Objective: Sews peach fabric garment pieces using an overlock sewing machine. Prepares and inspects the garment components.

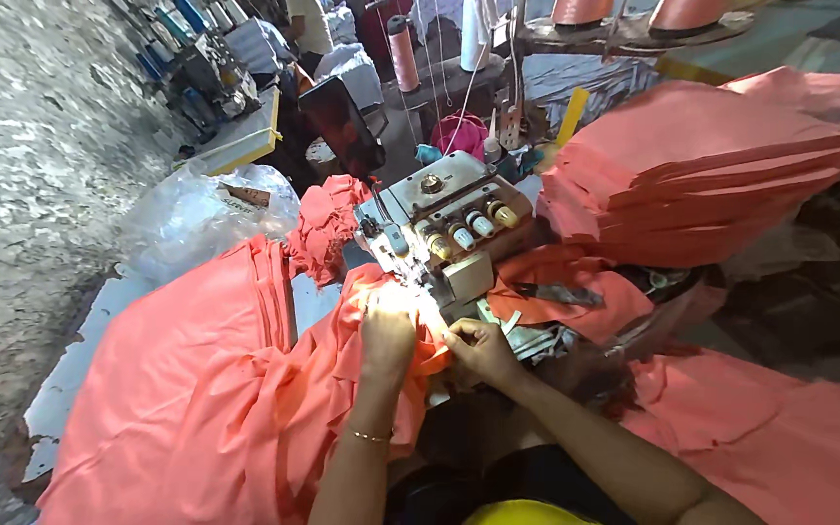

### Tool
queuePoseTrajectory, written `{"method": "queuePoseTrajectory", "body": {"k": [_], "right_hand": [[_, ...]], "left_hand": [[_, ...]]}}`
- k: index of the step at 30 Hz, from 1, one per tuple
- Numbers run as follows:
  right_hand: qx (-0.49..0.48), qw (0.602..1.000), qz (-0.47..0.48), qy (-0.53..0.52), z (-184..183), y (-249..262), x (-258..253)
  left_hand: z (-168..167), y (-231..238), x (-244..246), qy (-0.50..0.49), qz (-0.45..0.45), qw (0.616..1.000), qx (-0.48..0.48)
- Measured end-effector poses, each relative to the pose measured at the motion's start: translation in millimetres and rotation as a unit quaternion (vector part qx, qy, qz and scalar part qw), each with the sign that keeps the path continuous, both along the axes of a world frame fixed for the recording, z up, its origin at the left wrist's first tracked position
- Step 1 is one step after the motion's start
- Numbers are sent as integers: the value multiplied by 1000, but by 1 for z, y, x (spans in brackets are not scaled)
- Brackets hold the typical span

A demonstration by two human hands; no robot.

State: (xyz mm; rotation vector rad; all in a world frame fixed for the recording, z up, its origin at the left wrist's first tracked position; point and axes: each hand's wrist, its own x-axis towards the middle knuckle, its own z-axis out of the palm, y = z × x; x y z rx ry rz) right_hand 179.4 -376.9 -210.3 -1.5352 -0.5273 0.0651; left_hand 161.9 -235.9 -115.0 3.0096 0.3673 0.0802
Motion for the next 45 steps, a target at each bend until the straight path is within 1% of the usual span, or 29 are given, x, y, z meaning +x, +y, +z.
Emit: {"method": "queuePoseTrajectory", "body": {"k": [2,4,5,7,8,10,12,14,16,18,19,21,23,24,26,28,30,31,33,35,37,38,39,40,41,42,43,44,45], "right_hand": [[11,1000,-1,2,2,5,6],[21,1000,-4,12,8,10,12],[20,1000,-3,22,13,11,15],[4,999,3,45,20,11,19],[-9,998,7,55,23,10,20],[-32,997,15,62,25,7,23],[-31,998,11,58,24,7,20],[8,998,-16,66,21,9,13],[28,995,-47,89,13,11,3],[15,993,-25,111,3,10,-12],[15,993,2,114,-1,9,-21],[57,993,33,95,-4,7,-41],[110,994,12,25,-2,5,-55],[124,992,-10,-34,0,3,-59],[115,977,-44,-173,5,-2,-61],[101,955,-27,-276,10,-8,-58],[89,934,18,-347,16,-12,-53],[87,923,43,-372,18,-14,-51],[92,915,94,-382,21,-18,-48],[100,920,89,-369,21,-23,-50],[97,925,39,-366,26,-28,-57],[88,928,22,-362,32,-31,-63],[79,933,20,-350,37,-33,-69],[67,938,26,-338,42,-34,-75],[58,941,33,-331,46,-35,-79],[47,942,33,-331,47,-36,-83],[33,940,28,-338,48,-38,-85],[16,937,17,-348,48,-41,-88],[-6,933,6,-361,47,-44,-90]], "left_hand": [[-14,16,8,-102,-19,993,-65],[-33,33,13,-250,-46,962,-95],[-35,38,9,-300,-42,945,-125],[-36,51,-9,-369,-42,911,-177],[-38,59,-21,-378,-62,905,-184],[-44,69,-48,-325,-138,917,-188],[-53,70,-69,-258,-196,934,-152],[-55,58,-86,-247,-233,931,-131],[-45,32,-100,-236,-259,925,-146],[-40,6,-110,-251,-252,918,-175],[-39,-5,-113,-280,-228,914,-183],[-36,-22,-120,-349,-169,905,-175],[-30,-30,-126,-381,-143,896,-177],[-27,-33,-130,-385,-141,895,-175],[-22,-36,-135,-389,-151,894,-166],[-17,-35,-140,-382,-169,895,-154],[-12,-33,-147,-363,-186,902,-141],[-9,-33,-150,-356,-189,906,-132],[-4,-30,-154,-345,-189,912,-111],[-1,-22,-154,-328,-182,920,-119],[3,-9,-138,-311,-158,918,-186],[2,-5,-123,-304,-126,913,-241],[0,-5,-108,-277,-70,899,-332],[-2,-7,-92,-230,0,861,-453],[-3,-9,-76,-186,60,801,-566],[-6,-10,-63,-157,101,739,-647],[-9,-11,-54,-145,122,695,-694],[-10,-12,-49,-141,131,669,-717],[-10,-13,-46,-144,133,656,-729]]}}
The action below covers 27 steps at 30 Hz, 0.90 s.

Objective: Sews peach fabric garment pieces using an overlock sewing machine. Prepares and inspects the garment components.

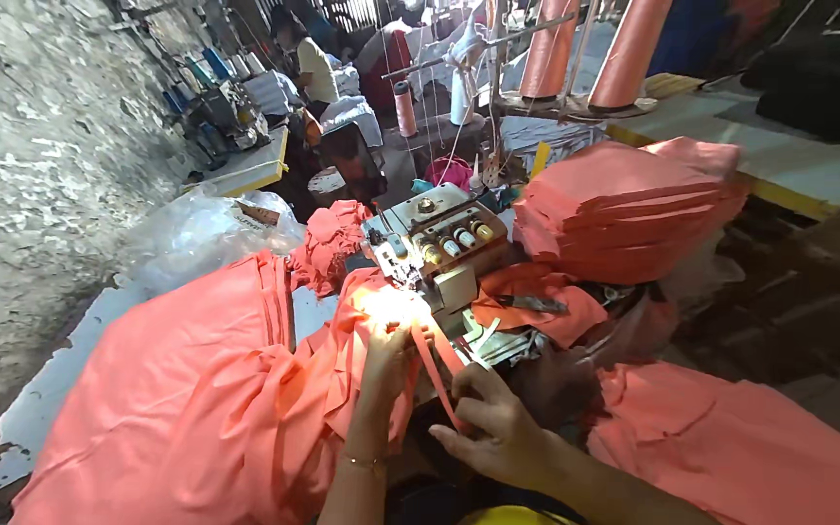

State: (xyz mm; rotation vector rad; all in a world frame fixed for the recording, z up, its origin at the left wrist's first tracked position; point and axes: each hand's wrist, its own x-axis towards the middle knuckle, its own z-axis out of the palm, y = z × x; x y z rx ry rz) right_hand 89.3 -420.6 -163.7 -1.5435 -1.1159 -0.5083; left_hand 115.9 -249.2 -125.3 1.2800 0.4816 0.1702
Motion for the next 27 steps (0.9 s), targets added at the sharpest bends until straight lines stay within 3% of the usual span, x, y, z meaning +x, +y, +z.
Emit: {"method": "queuePoseTrajectory", "body": {"k": [3,5,7,8,10,11,13,16,19,21,23,25,27], "right_hand": [[-51,997,-50,-29,-10,-4,-2],[-69,995,-74,26,-25,0,4],[-78,972,-21,219,-35,5,12],[-79,930,58,353,-34,3,17],[-14,842,203,499,-22,0,18],[12,812,256,524,-16,-2,14],[33,790,279,545,-9,-5,0],[-52,870,122,475,-17,-7,-18],[-135,913,21,384,-31,-16,-22],[-146,907,56,390,-20,-24,-14],[-45,911,120,391,-5,-22,-5],[73,928,129,343,13,-9,2],[72,964,67,249,18,10,12]], "left_hand": [[7,-7,-1,-17,24,998,-56],[18,-13,-13,-53,17,993,-107],[27,-12,-36,-161,-92,975,-126],[27,-8,-45,-219,-172,956,-94],[24,12,-46,-266,-273,915,132],[23,24,-40,-243,-239,889,307],[15,53,-15,-121,-121,787,592],[-6,117,26,-13,-99,644,758],[34,133,31,77,-226,566,789],[73,111,17,19,-335,571,749],[96,72,-12,-77,-460,579,669],[105,23,-45,-63,-554,533,637],[103,-15,-61,39,-606,456,651]]}}
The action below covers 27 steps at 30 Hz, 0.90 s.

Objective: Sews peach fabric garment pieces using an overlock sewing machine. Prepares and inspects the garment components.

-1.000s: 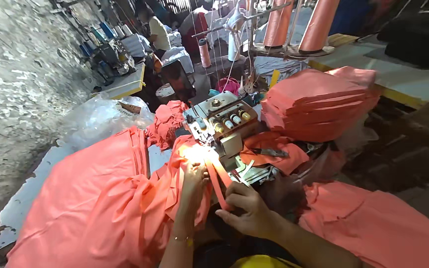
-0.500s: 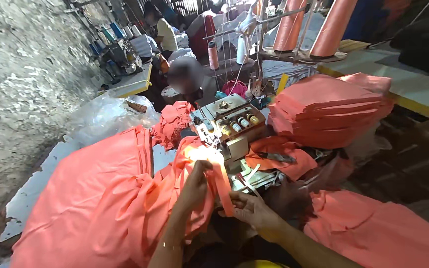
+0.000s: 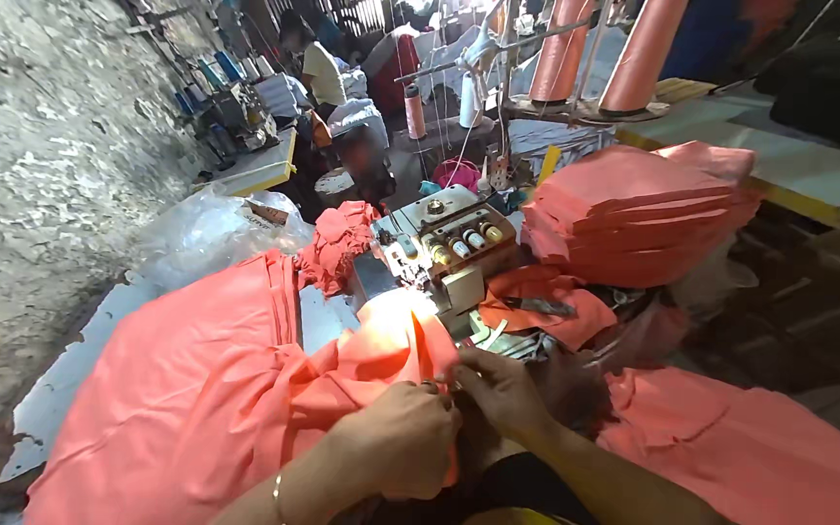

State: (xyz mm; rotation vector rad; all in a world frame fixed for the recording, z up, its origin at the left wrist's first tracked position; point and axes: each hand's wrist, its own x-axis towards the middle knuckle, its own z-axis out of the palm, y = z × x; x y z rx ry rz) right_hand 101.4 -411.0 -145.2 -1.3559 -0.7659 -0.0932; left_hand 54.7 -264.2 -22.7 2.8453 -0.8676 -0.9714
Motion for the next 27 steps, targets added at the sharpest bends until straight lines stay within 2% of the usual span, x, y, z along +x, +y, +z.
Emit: {"method": "queuePoseTrajectory", "body": {"k": [2,3,5,6,7,8,9,11,15,19,22,27], "right_hand": [[-146,987,-22,-69,0,5,7],[-244,965,-8,-94,3,0,9],[-457,883,29,-102,15,-13,11],[-530,842,44,-91,22,-18,9],[-557,824,50,-88,25,-23,5],[-544,833,46,-93,25,-27,1],[-498,861,30,-99,21,-31,-3],[-420,898,-38,-127,5,-35,-8],[-406,905,-75,-107,-4,-38,-8],[-393,910,-81,-99,-7,-37,-11],[-364,916,-107,-132,-11,-35,-12],[-352,931,-55,-83,-5,-35,-12]], "left_hand": [[-13,-4,2,-14,26,999,34],[-19,6,7,-35,45,998,31],[-27,31,22,-107,58,993,2],[-34,41,27,-156,38,986,-34],[-42,46,29,-194,4,978,-81],[-49,46,32,-208,-34,969,-128],[-53,42,34,-204,-67,963,-160],[-53,40,44,-176,-75,966,-171],[-48,58,69,-187,-33,967,-170],[-52,50,72,-191,-44,960,-199],[-52,47,74,-190,-30,959,-209],[-54,44,74,-194,-22,967,-163]]}}
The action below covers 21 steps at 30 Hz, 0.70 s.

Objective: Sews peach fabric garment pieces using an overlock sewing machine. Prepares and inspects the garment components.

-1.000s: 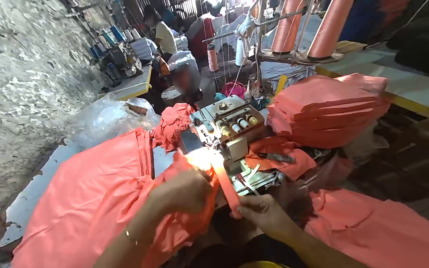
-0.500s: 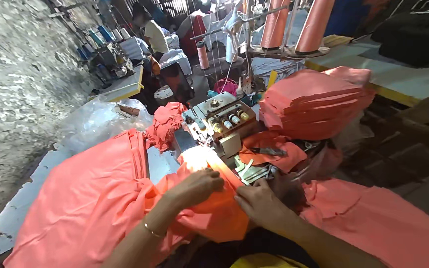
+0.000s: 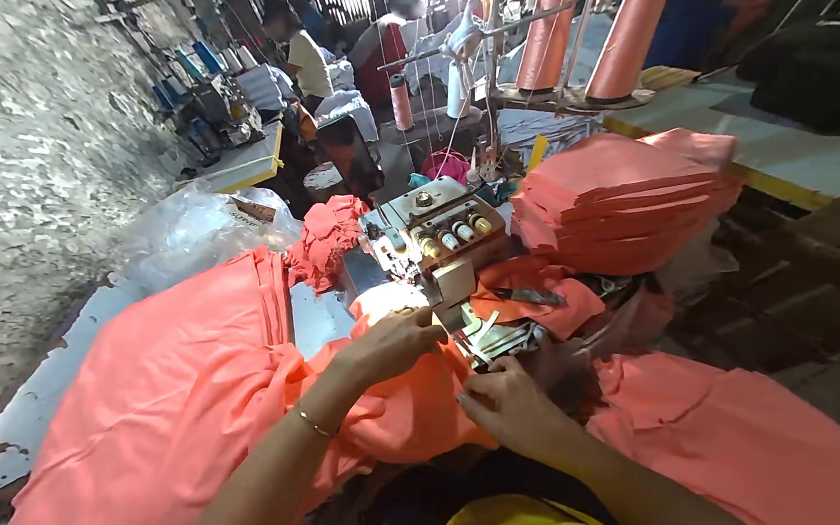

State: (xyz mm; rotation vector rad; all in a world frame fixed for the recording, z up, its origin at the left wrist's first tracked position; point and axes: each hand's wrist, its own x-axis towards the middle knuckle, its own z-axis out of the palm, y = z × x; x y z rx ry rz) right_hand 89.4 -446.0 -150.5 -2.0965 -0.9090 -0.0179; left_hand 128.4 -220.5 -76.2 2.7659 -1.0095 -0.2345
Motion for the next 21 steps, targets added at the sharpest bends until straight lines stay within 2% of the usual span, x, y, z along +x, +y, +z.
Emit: {"method": "queuePoseTrajectory", "body": {"k": [3,5,7,10,15,18,21], "right_hand": [[19,997,60,34,0,-2,4],[22,990,134,37,-4,-5,15],[27,986,167,-8,-17,-3,32],[23,984,151,-93,-35,3,45],[87,975,156,-132,-41,14,29],[77,988,90,-104,-58,7,30],[108,990,80,-34,-66,-3,21]], "left_hand": [[7,6,-3,42,1,998,44],[18,19,-7,66,0,997,24],[32,38,-10,55,27,998,-17],[36,58,-12,43,126,991,26],[16,34,-24,96,208,963,142],[13,34,-22,109,248,947,173],[13,31,-17,109,255,943,182]]}}
